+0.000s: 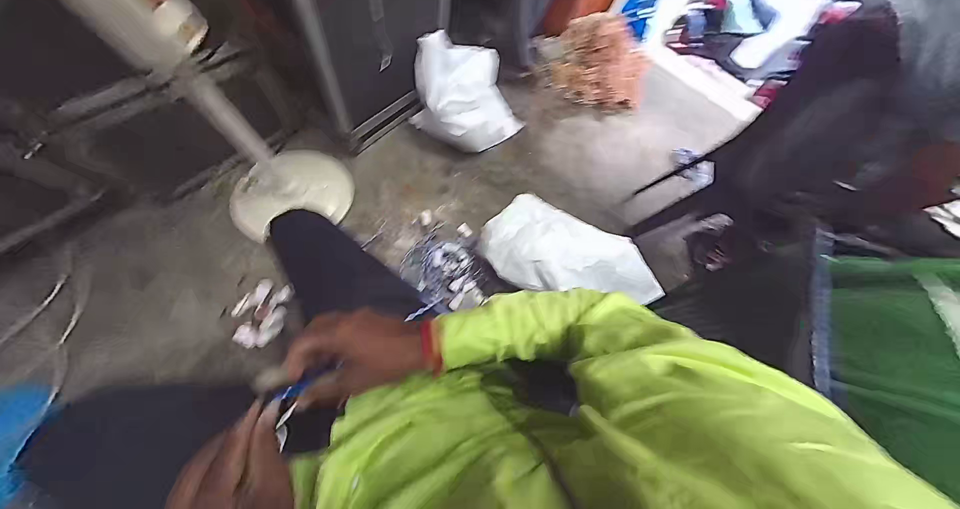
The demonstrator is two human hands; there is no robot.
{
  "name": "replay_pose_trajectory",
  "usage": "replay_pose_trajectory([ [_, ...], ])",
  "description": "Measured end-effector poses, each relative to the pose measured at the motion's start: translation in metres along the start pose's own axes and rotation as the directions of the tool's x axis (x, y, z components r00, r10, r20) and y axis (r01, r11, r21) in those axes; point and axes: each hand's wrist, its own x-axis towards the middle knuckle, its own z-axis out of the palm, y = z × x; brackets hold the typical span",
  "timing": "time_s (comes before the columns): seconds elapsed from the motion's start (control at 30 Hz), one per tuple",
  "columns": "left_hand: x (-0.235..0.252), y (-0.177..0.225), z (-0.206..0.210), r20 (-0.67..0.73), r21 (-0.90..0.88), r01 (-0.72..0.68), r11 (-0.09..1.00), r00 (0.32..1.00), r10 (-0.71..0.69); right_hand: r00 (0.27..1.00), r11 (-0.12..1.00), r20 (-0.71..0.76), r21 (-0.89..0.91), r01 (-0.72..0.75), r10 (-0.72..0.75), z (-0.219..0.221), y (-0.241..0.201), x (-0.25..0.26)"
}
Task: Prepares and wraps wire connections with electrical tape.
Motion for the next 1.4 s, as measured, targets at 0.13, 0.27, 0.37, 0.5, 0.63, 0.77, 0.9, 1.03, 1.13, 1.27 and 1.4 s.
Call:
replay_pose_trajectory([
  [0.13, -0.003, -0.011, -0.003, 0.010, -0.249, 0.145, 0.958, 0.989, -0.147, 0.996, 0.997, -0.017, 0.001, -0.082, 0.082, 0.009, 0.010, 0.006],
  [0.27, 0.004, -0.014, -0.002, 0.137, -0.481, 0.316, 0.818, 0.948, -0.286, 0.977, 0.974, 0.054, 0.079, -0.211, 0.208, 0.006, 0.017, 0.006],
  [0.37, 0.005, -0.013, 0.000, 0.219, -0.561, 0.392, 0.729, 0.920, -0.326, 0.959, 0.937, 0.029, 0.207, -0.280, 0.280, 0.006, 0.017, 0.004],
  [0.5, 0.009, -0.010, -0.001, 0.271, -0.561, 0.407, 0.721, 0.913, -0.305, 0.946, 0.934, -0.124, 0.238, -0.264, 0.299, 0.015, 0.013, 0.002],
  [0.63, 0.009, -0.009, 0.001, 0.224, -0.485, 0.368, 0.793, 0.929, -0.294, 0.956, 0.913, 0.009, 0.292, -0.284, 0.294, 0.012, 0.014, 0.004],
  [0.77, 0.009, -0.016, 0.001, 0.299, -0.561, 0.424, 0.711, 0.905, -0.303, 0.958, 0.883, 0.194, 0.383, -0.272, 0.211, 0.001, 0.014, 0.006],
  [0.9, 0.011, -0.018, 0.000, 0.435, -0.624, 0.552, 0.553, 0.834, -0.340, 0.976, 0.968, 0.030, 0.124, -0.217, 0.215, 0.001, 0.017, 0.003],
  [1.03, 0.012, -0.015, -0.005, 0.365, -0.553, 0.490, 0.674, 0.869, -0.332, 0.993, 0.993, 0.013, -0.019, -0.117, 0.117, -0.002, 0.017, -0.002],
  [1.13, 0.013, -0.016, -0.009, 0.367, -0.545, 0.465, 0.697, 0.880, -0.300, 0.990, 0.983, 0.006, -0.122, 0.137, -0.138, -0.005, 0.022, 0.000],
  [1.27, 0.013, -0.013, -0.007, 0.402, -0.517, 0.460, 0.722, 0.875, -0.269, 0.825, 0.769, 0.161, -0.301, 0.564, -0.542, -0.004, 0.028, 0.003],
  [1.4, 0.010, -0.007, 0.002, 0.393, -0.483, 0.409, 0.775, 0.891, -0.225, 0.740, 0.676, 0.087, -0.347, 0.650, -0.667, -0.007, 0.035, 0.003],
])
